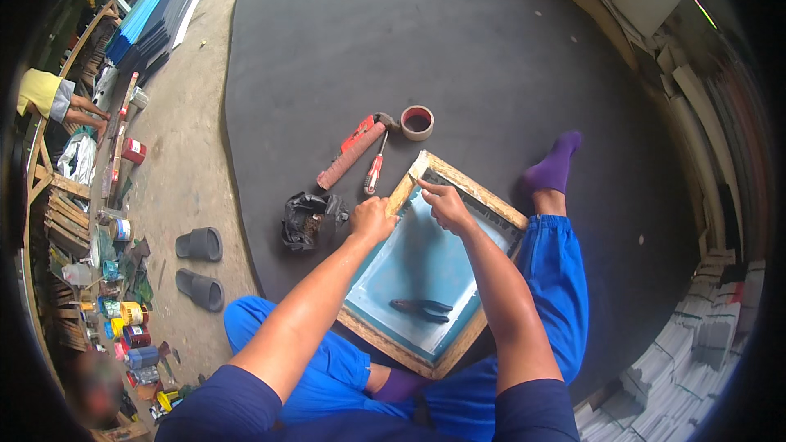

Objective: The person sits on the floor and uses a small metal tool to scrape and clean the edges of a wooden frame holding a blue screen. They repeatedly work along the perimeter of the frame, removing debris.

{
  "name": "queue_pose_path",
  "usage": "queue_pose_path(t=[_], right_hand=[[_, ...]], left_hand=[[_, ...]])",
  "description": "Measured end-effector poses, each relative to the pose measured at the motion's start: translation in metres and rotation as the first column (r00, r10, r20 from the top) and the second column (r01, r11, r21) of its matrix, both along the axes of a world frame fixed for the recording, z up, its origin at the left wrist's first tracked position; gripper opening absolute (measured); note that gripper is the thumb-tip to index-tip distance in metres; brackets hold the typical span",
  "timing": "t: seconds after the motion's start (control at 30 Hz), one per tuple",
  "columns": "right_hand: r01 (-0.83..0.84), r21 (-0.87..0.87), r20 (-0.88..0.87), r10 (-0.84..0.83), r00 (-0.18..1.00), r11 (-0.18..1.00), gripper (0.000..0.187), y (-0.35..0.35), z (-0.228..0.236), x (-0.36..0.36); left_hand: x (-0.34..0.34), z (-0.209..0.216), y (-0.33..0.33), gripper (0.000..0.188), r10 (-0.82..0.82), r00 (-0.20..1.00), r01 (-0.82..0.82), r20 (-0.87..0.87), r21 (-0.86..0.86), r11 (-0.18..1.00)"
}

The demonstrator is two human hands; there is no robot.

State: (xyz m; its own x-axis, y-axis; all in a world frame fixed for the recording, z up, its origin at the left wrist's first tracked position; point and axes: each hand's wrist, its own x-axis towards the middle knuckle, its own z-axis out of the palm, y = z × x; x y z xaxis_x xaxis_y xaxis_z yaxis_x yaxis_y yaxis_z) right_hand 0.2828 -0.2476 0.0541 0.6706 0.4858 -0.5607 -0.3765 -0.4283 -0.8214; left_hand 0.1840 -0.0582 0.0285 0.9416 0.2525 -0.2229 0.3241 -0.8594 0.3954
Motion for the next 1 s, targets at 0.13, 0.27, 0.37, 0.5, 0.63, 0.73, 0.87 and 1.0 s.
queue_pose_path(t=[0.13,0.27,0.37,0.5,0.63,0.73,0.87,1.0], right_hand=[[-0.070,-0.394,0.680,0.342,0.649,0.916,0.045,-0.008,-0.040,0.002],[-0.101,-0.228,0.643,0.228,0.731,0.968,0.044,-0.011,-0.049,0.006],[-0.129,-0.099,0.383,0.158,0.910,0.987,0.042,-0.010,-0.044,0.016],[-0.089,-0.077,0.048,0.093,0.995,0.993,0.043,-0.007,-0.005,0.014],[-0.093,-0.519,0.563,0.422,0.711,0.850,0.041,-0.001,-0.011,-0.003],[-0.101,-0.384,0.574,0.323,0.753,0.918,0.040,-0.004,-0.019,0.005],[-0.181,-0.042,0.420,0.182,0.889,0.983,0.040,-0.011,-0.047,0.025],[-0.079,0.035,-0.093,0.082,0.992,0.996,0.040,-0.008,-0.002,0.023]], left_hand=[[0.003,0.001,-0.003,0.040,-0.006,1.000,0.006,-0.003,0.022,1.000],[0.003,-0.005,-0.002,0.039,-0.011,1.000,0.011,0.006,0.028,1.000],[0.003,-0.005,-0.005,0.039,-0.005,1.000,0.006,-0.011,0.045,0.999],[0.004,0.004,-0.003,0.039,-0.009,1.000,0.010,-0.025,0.047,0.999],[0.002,0.000,0.000,0.039,-0.008,1.000,0.009,-0.014,0.052,0.999],[0.003,0.001,-0.002,0.039,-0.011,1.000,0.012,-0.023,0.058,0.998],[0.007,0.008,-0.005,0.039,-0.013,0.996,0.018,-0.090,0.054,0.998],[0.004,0.007,0.000,0.040,-0.016,0.995,0.021,-0.096,0.047,0.999]])
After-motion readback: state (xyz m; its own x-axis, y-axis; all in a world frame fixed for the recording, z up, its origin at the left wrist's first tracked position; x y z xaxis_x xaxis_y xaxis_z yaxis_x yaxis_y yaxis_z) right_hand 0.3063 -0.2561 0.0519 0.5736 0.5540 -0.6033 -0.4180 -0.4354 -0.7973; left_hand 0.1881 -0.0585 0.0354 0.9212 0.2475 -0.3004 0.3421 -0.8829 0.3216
